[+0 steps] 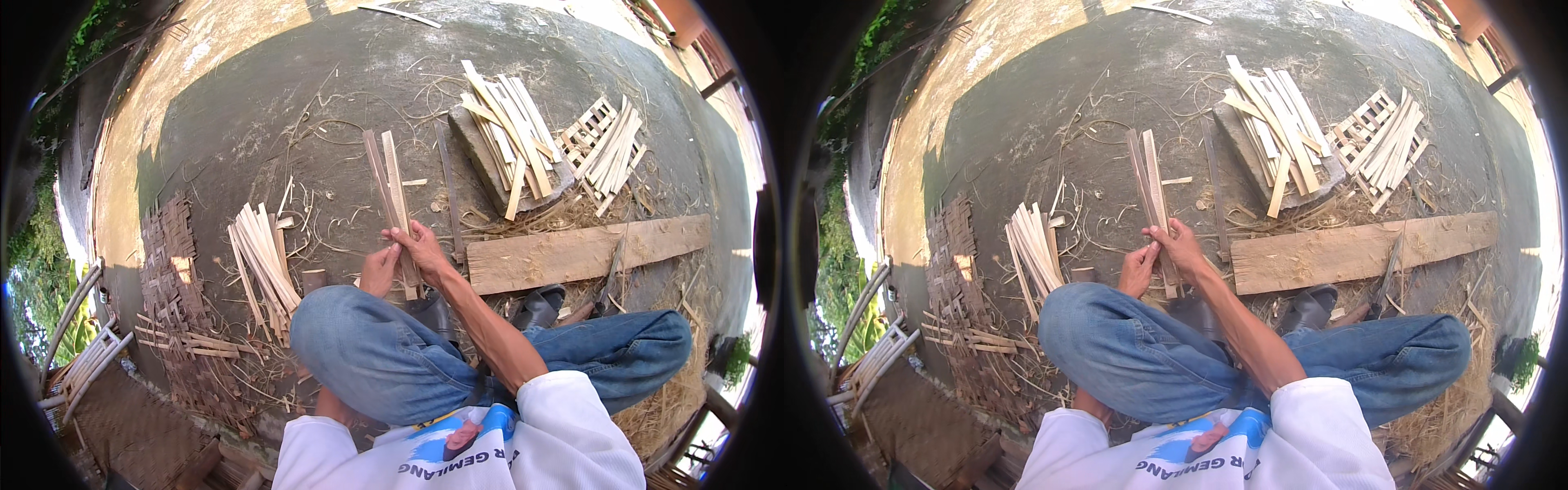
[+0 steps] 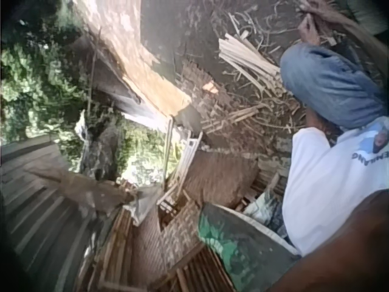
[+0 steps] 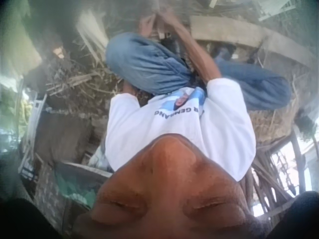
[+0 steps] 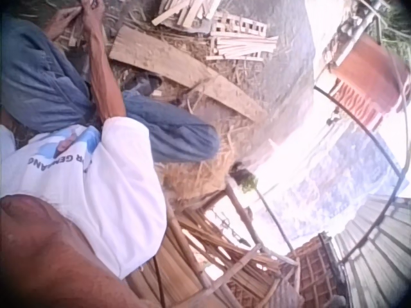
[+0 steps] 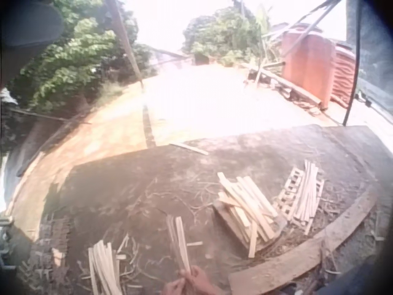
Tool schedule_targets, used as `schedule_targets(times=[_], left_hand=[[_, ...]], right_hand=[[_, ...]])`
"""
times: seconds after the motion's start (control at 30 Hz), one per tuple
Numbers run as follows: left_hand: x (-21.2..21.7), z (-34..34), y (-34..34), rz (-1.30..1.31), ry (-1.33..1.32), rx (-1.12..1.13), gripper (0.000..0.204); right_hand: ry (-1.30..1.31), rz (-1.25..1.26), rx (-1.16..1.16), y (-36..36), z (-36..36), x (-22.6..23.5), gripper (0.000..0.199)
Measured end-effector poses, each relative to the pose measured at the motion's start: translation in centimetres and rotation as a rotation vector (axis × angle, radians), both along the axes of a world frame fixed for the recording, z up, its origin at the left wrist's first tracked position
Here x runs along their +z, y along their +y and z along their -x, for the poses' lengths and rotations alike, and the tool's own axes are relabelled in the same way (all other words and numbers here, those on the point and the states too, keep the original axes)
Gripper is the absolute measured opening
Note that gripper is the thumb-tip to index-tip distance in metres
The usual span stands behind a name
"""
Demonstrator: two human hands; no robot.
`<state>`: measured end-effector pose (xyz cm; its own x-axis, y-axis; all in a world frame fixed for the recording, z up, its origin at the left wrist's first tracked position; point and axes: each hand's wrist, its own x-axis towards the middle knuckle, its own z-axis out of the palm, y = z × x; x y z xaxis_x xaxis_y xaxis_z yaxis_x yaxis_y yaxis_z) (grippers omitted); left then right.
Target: The person sits on the ground and uses a knife to split thin wooden strips into smaller pieces. They repeatedly hold a strip, split it, and place the pieces into a growing pile. The person also gathers and organizes the finished strips into neat stacks.
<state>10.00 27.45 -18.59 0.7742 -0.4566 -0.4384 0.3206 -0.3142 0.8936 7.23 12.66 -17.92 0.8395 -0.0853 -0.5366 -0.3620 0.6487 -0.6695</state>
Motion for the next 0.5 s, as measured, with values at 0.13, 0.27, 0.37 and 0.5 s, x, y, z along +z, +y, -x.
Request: schedule_targets(times=[0.13,0.27,0.37,0.5], left_hand=[[0.1,1.0,0.5,-0.084,-0.076,0.059,0.045],[-0.5,0.0,3.3,-0.05,-0.079,0.401,0.046],[-2.8,-1.9,7.8,0.165,0.08,0.695,0.049],[0.1,-2.3,5.4,0.067,-0.051,0.673,0.061]], right_hand=[[0.001,-0.065,0.009,-0.7,0.8,0.5,0.032],[0.029,-0.144,-0.114,-1.1,1.1,-0.4,0.032],[0.043,-0.247,-0.084,-1.9,1.8,0.0,0.032],[0.031,-0.259,-0.045,-2.7,2.3,0.1,0.031]])
